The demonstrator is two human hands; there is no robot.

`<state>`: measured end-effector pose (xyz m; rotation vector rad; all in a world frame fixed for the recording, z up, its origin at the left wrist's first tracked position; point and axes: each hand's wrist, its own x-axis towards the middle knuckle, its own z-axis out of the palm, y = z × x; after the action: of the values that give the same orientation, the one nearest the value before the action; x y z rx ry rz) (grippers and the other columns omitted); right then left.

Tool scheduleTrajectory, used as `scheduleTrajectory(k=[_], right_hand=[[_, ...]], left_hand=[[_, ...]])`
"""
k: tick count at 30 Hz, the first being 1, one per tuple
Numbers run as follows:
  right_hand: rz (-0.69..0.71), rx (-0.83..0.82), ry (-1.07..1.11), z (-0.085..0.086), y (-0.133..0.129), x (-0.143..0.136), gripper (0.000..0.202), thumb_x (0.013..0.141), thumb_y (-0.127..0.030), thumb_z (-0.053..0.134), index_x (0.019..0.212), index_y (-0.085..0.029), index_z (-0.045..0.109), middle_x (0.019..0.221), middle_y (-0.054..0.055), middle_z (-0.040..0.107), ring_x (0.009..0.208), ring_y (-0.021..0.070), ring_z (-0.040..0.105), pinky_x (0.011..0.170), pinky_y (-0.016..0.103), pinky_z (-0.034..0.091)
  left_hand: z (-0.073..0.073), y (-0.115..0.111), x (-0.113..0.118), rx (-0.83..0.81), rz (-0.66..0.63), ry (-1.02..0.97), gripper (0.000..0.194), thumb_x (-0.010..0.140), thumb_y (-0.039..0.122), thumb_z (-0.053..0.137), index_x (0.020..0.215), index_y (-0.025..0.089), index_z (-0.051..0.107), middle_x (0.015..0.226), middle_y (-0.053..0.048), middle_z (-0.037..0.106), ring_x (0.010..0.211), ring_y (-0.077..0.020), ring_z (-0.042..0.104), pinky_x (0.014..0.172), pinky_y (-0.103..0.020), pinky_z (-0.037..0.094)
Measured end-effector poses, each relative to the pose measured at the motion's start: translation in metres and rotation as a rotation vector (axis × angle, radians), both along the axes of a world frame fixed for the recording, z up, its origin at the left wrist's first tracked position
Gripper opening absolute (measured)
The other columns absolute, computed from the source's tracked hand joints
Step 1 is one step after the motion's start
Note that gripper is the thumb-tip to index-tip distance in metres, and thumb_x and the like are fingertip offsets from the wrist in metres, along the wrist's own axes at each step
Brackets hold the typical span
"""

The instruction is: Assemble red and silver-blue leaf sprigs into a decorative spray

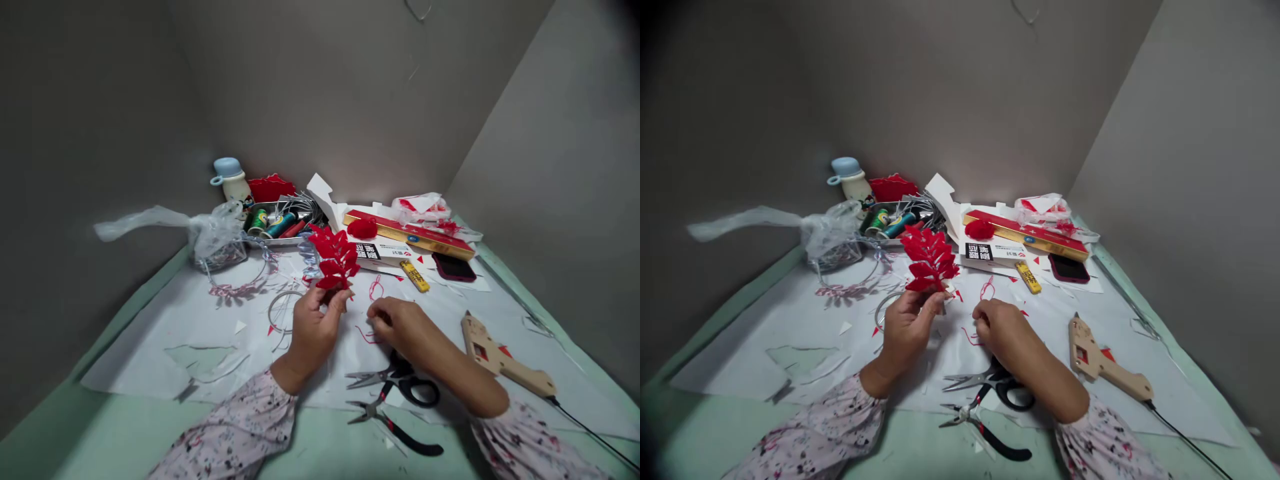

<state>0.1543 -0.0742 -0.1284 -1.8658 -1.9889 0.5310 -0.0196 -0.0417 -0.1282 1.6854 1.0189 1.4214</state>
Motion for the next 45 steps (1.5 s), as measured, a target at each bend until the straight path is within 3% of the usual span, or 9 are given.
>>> scheduleTrajectory(k=[5,15,27,32,36,39,45], right_hand=[[0.056,0.082,-0.071,-0.017,-0.006,-0.001,0.022,0.085,-0.005,0.051,0.095,-0.016,0.067,0.094,0.008,0.066,0.086,0.0196,0.062,0.077,0.028,0.046],[0.115,0.109,-0.006,-0.023,-0.009,0.004,0.025,0.090,-0.008,0.047,0.106,-0.018,0.064,0.098,0.008,0.060,0.090,0.0192,0.060,0.082,0.030,0.048],[0.068,0.118,-0.020,-0.016,-0.011,0.009,0.048,0.081,-0.001,0.047,0.125,-0.016,0.058,0.104,0.011,0.065,0.093,0.0218,0.062,0.084,0.033,0.048],[-0.016,0.171,-0.032,-0.003,-0.015,0.014,0.042,0.082,-0.007,0.049,0.121,-0.020,0.060,0.108,0.010,0.065,0.089,0.0225,0.064,0.080,0.035,0.049],[-0.043,0.212,0.091,0.014,-0.018,0.013,0.022,0.086,-0.017,0.052,0.101,-0.024,0.067,0.099,0.006,0.069,0.086,0.0218,0.065,0.078,0.034,0.049],[-0.007,0.217,0.260,0.022,-0.020,0.005,0.018,0.087,-0.020,0.054,0.098,-0.025,0.068,0.096,0.005,0.070,0.087,0.0201,0.065,0.079,0.032,0.050],[0.040,0.161,0.465,0.013,-0.021,-0.013,0.022,0.087,-0.022,0.058,0.105,-0.025,0.069,0.097,0.003,0.069,0.082,0.0176,0.065,0.075,0.030,0.050]], left_hand=[[0.003,-0.003,0.005,-0.154,-0.113,-0.082,0.013,0.083,0.026,0.065,0.077,0.016,0.071,0.065,-0.001,0.066,0.059,-0.0137,0.057,0.059,-0.025,0.045],[-0.002,0.002,0.006,-0.302,-0.119,-0.175,0.013,0.078,0.027,0.070,0.078,0.015,0.075,0.067,-0.003,0.070,0.056,-0.0129,0.056,0.055,-0.025,0.044],[-0.005,0.005,0.004,-0.298,-0.111,-0.151,0.015,0.078,0.029,0.071,0.078,0.015,0.075,0.066,-0.003,0.069,0.057,-0.0134,0.056,0.056,-0.026,0.045],[-0.003,0.005,0.004,-0.307,-0.126,-0.144,0.015,0.078,0.029,0.071,0.078,0.015,0.075,0.066,-0.003,0.069,0.058,-0.0135,0.056,0.057,-0.026,0.044],[-0.003,0.004,0.004,-0.314,-0.150,-0.111,0.017,0.080,0.030,0.070,0.078,0.014,0.076,0.063,-0.002,0.066,0.056,-0.0128,0.054,0.056,-0.025,0.042],[-0.003,0.002,0.005,-0.340,-0.179,-0.125,0.016,0.080,0.030,0.070,0.080,0.014,0.075,0.063,-0.002,0.066,0.055,-0.0120,0.053,0.054,-0.025,0.041],[0.000,-0.001,0.007,-0.360,-0.210,-0.198,0.008,0.077,0.024,0.071,0.078,0.017,0.074,0.060,0.000,0.065,0.053,-0.0110,0.053,0.052,-0.024,0.042]])
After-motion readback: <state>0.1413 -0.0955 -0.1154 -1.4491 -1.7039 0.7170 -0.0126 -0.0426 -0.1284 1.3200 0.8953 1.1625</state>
